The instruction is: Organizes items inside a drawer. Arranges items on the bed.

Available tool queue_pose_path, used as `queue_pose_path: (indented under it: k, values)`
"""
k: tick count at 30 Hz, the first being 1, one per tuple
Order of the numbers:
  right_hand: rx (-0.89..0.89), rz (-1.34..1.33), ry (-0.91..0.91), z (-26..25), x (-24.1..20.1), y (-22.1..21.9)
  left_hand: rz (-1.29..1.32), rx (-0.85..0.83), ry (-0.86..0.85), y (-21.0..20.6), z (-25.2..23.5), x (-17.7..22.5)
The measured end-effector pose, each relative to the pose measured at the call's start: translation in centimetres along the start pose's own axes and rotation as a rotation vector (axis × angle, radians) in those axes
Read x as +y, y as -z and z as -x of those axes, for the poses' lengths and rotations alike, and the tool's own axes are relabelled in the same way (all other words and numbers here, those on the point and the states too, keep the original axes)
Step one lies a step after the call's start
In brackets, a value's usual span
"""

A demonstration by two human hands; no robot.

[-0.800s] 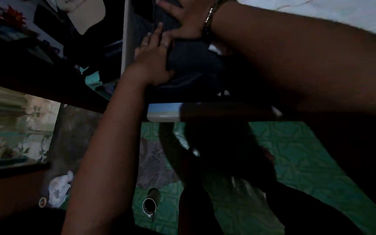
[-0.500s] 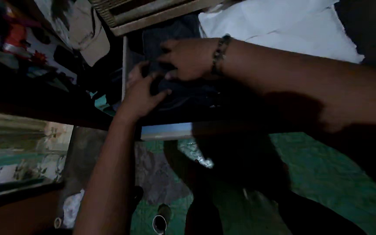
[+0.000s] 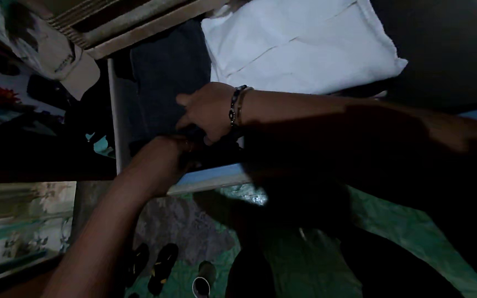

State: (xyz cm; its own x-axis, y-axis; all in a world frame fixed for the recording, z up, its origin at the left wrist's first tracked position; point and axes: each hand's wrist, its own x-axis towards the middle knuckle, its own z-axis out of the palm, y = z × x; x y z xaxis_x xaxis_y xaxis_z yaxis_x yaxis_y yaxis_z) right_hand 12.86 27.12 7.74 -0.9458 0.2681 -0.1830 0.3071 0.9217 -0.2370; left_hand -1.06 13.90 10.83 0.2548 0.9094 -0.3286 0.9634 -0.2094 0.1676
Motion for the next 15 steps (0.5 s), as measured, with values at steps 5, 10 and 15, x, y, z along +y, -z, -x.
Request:
queue_pose_path:
  k: [5, 10, 15]
  values:
    - [-0.045, 0.061, -0.026, 0.3, -0.8, -0.7, -0.205, -0.402, 0.087, 1.3, -2.5, 0.1]
    - [0.040, 0.092, -0.035, 0.0, -0.3, -1.5, -0.583, -0.527, -0.001, 1.5, -3.2, 1.2]
    - [0.064, 0.132, -0.009, -0.3, -0.2, -2.0, -0.636, -0.366, -0.168, 0.1, -3.8, 0.2]
